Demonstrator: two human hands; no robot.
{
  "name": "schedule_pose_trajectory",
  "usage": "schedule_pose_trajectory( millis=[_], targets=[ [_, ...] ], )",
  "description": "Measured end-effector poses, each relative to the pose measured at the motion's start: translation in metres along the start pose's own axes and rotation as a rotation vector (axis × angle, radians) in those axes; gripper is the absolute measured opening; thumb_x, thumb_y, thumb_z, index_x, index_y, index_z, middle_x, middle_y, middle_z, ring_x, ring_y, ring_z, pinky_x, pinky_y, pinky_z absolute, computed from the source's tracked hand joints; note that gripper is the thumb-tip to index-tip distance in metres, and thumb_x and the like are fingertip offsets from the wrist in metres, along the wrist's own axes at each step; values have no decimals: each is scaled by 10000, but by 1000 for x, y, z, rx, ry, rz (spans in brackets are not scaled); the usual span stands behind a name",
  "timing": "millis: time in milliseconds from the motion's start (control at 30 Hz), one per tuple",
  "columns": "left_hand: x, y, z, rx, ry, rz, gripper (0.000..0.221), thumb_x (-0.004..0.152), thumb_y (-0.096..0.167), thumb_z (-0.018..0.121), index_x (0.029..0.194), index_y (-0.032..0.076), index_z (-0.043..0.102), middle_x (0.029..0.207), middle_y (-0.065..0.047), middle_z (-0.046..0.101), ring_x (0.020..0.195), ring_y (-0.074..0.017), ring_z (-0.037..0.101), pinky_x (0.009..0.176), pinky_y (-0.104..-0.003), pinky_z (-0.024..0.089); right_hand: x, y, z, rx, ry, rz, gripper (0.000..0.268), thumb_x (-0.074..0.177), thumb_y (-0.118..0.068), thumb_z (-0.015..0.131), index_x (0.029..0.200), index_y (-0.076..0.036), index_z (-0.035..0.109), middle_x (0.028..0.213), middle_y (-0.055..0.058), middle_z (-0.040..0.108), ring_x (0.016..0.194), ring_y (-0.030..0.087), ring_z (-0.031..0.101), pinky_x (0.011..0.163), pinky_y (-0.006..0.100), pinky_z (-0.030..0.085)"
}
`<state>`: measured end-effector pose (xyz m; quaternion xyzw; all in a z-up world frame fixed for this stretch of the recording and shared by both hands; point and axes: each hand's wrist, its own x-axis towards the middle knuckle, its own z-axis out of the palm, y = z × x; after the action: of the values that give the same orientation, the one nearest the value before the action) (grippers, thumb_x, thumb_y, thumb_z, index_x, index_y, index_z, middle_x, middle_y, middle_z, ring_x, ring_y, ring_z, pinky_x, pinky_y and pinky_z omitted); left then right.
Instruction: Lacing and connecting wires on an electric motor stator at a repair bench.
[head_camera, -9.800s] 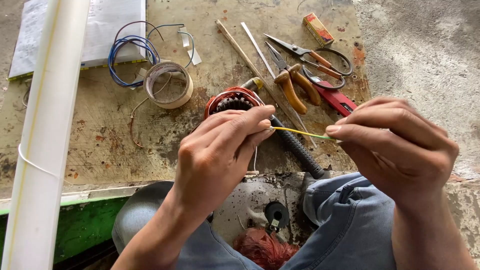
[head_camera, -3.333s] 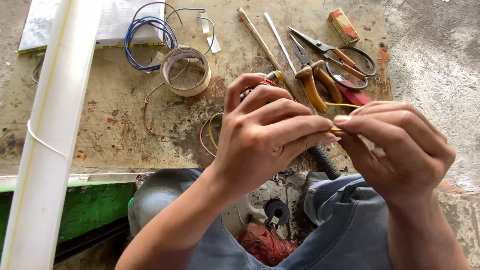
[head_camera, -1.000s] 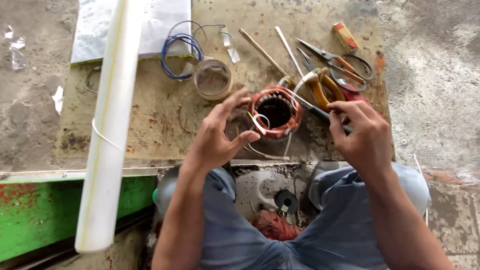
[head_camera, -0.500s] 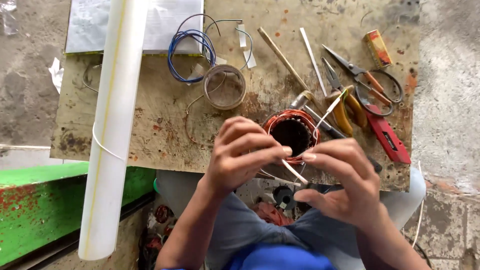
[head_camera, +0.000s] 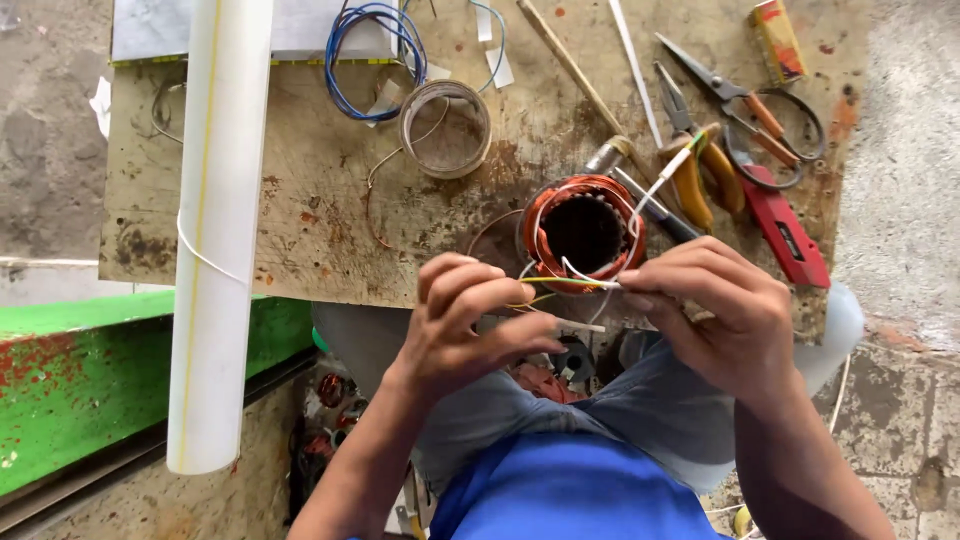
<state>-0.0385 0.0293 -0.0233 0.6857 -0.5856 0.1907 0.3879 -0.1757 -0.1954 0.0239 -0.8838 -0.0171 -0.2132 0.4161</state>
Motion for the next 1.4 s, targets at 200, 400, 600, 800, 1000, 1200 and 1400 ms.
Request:
schedule_pose_trajectory(
  millis=[200, 400, 600, 800, 1000, 1200, 1400],
  targets=[
    [-29, -5, 15, 155, -87, -3, 313, 1029, 246, 843, 1225, 327, 612, 1451, 44, 518, 1231, -245, 412, 1060, -428, 422, -1, -8, 5, 5, 9, 10, 120, 896, -29, 783, 998, -24, 719, 949, 87, 758, 830, 211, 712, 800, 322, 574],
    [-19, 14, 18, 92, 67, -80, 200, 1011, 325, 812, 1175, 379, 711, 1428, 27, 494, 1283, -225, 367, 1039, -432, 438, -4, -27, 11, 6, 7, 110, 109, 902, -39, 779, 994, -57, 722, 970, 70, 770, 858, 153, 745, 810, 261, 566],
    [-2, 25, 21, 80, 142, -133, 133, 1011, 342, 743, 1142, 357, 768, 1371, 23, 547, 1233, -227, 389, 1039, -409, 409, 0, -36, 8, 80, -79, 216, 143, 880, -38, 775, 1015, -65, 738, 988, 60, 781, 896, 142, 752, 838, 255, 584],
    [12, 22, 20, 96, 241, -130, 199, 898, 508, 774, 936, 314, 752, 1277, 15, 577, 1135, -228, 457, 967, -374, 456, 0, -33, 6, 79, -91, 212, 143, 870, -48, 781, 1010, -54, 753, 994, 71, 783, 898, 144, 752, 849, 248, 586],
    [5, 19, 21, 132, 228, -141, 220, 893, 501, 809, 891, 288, 752, 1278, 7, 549, 1132, -225, 459, 941, -377, 477, 0, -28, 6, 111, -82, 274, 135, 876, -60, 776, 1010, -59, 759, 992, 60, 786, 890, 120, 746, 830, 227, 587],
    [5, 21, 21, 155, 241, -191, 266, 889, 527, 771, 861, 266, 722, 1261, 19, 553, 1145, -235, 467, 994, -390, 473, 3, -23, -4, 92, -137, 234, 162, 851, -65, 797, 1008, -66, 755, 975, 60, 787, 878, 132, 753, 815, 238, 595],
    [12, 21, 19, 147, 263, -153, 270, 879, 506, 787, 836, 249, 714, 1200, 3, 554, 1095, -232, 476, 933, -391, 484, 5, -19, -7, 114, -177, 212, 185, 832, -53, 801, 1013, -69, 764, 998, 62, 798, 898, 137, 775, 829, 241, 619]
  ],
)
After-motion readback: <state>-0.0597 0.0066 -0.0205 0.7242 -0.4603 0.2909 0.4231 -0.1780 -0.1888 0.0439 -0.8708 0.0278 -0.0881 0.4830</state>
